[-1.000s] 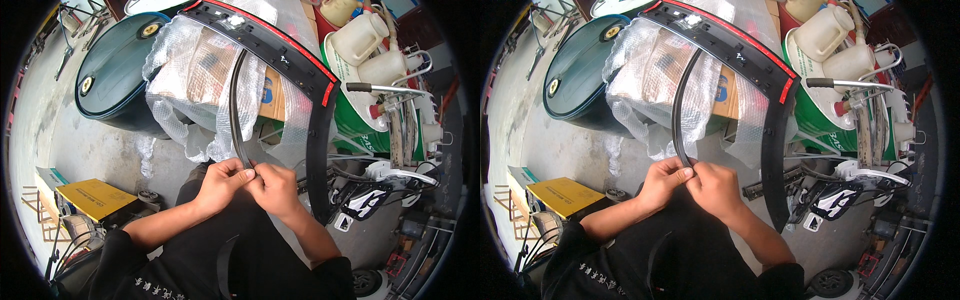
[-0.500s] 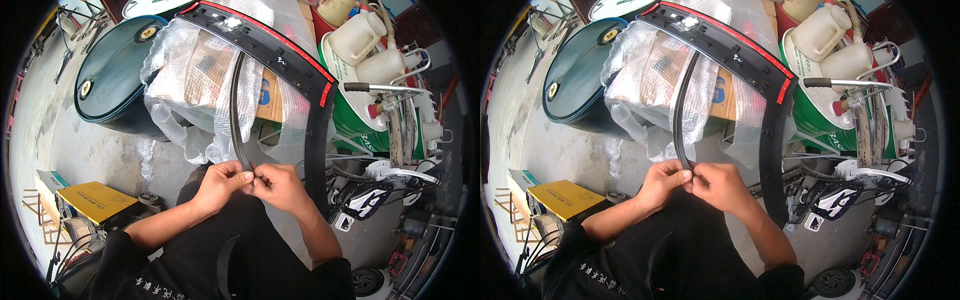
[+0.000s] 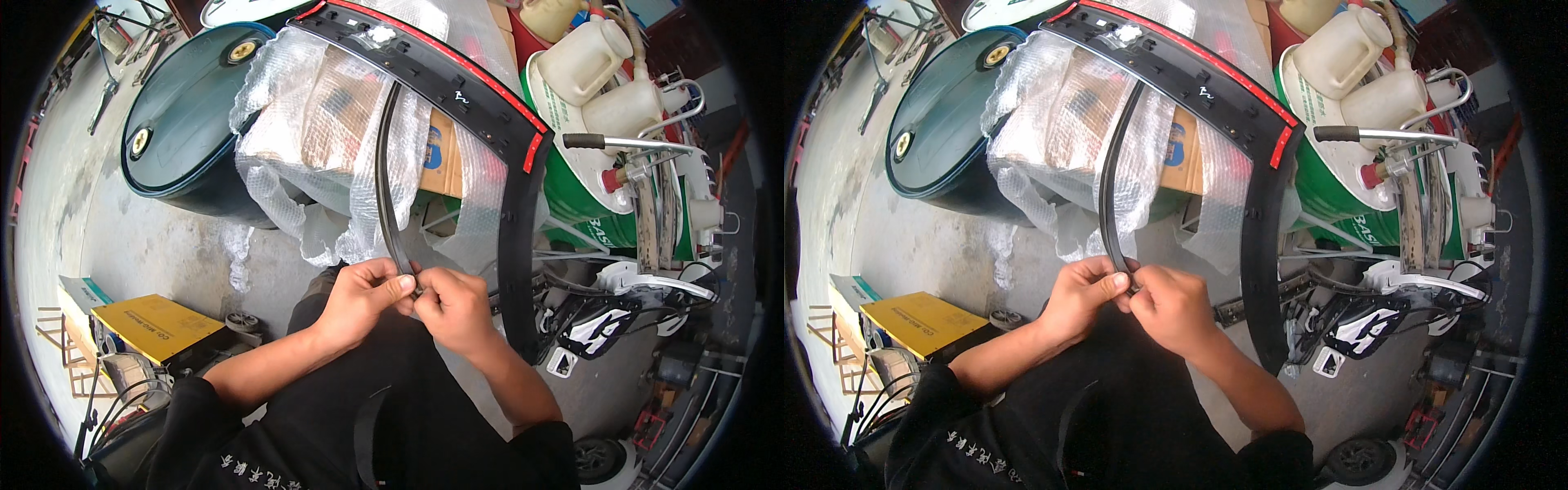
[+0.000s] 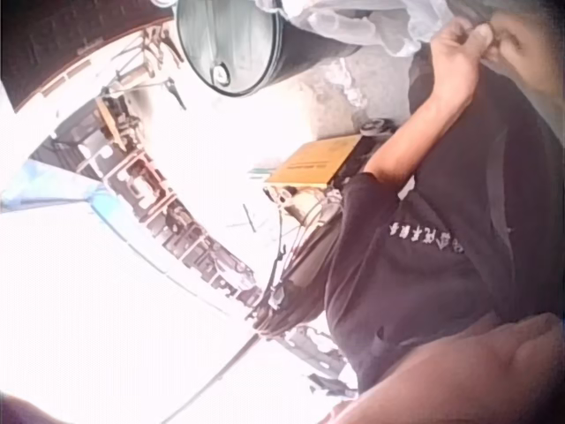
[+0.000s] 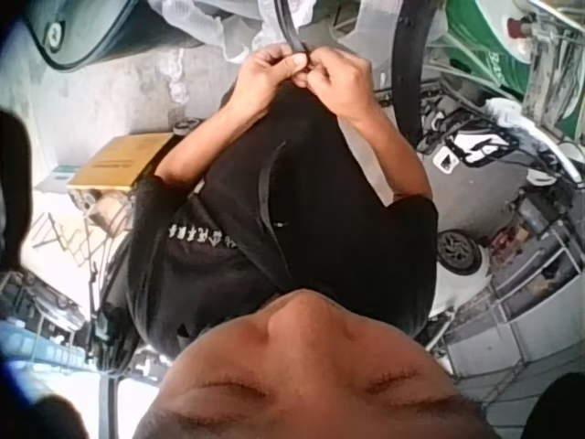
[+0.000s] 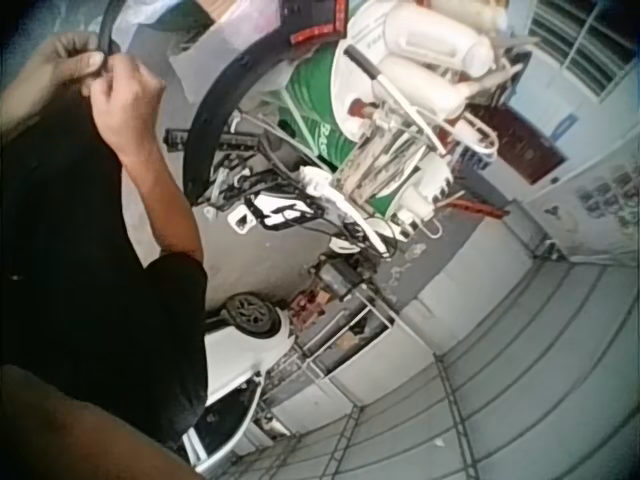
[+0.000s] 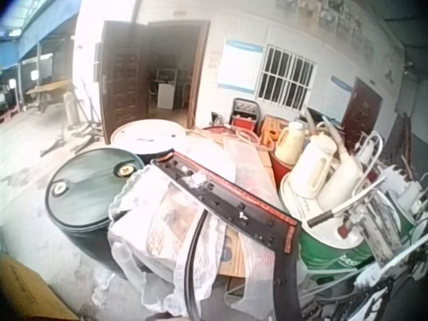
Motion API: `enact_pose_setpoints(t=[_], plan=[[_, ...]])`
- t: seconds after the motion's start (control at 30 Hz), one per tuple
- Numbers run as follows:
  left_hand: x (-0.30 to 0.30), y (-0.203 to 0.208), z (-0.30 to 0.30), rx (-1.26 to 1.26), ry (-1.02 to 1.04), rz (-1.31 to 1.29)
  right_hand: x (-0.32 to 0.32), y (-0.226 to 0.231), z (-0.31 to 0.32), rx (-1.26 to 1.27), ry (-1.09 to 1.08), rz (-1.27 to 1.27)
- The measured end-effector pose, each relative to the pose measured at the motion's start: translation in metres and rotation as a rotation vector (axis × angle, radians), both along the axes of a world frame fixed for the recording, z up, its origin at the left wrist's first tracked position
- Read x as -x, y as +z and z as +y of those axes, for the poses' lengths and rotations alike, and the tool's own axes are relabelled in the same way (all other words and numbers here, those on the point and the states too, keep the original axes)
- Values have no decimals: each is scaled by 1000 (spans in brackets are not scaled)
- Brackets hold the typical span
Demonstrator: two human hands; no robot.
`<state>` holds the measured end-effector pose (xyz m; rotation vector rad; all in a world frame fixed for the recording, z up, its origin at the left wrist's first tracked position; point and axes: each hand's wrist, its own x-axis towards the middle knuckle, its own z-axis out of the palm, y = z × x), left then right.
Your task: The person removes a black rubber weather stripping from a car bumper and then installs a new piece of weather stripping onto the same bumper. The person works by hand, pressing the new strip into place along the bumper's edge.
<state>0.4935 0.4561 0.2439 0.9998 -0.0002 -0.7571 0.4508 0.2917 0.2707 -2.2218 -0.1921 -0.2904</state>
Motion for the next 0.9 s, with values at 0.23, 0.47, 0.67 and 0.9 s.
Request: enact_pose_setpoints(t=[0.23, 0.47, 0.67, 0.9], plan=[[-1, -5, 2, 16, -26, 31, -6, 5, -15, -115, 151, 116], [3, -1, -2, 16, 2, 44, -5, 1, -5, -6, 79, 79], [5, -7, -4, 24, 72, 43, -3, -1, 5, 138, -9, 12], [1, -5, -5, 33, 64, 62, -4, -3, 6, 47, -36, -36]])
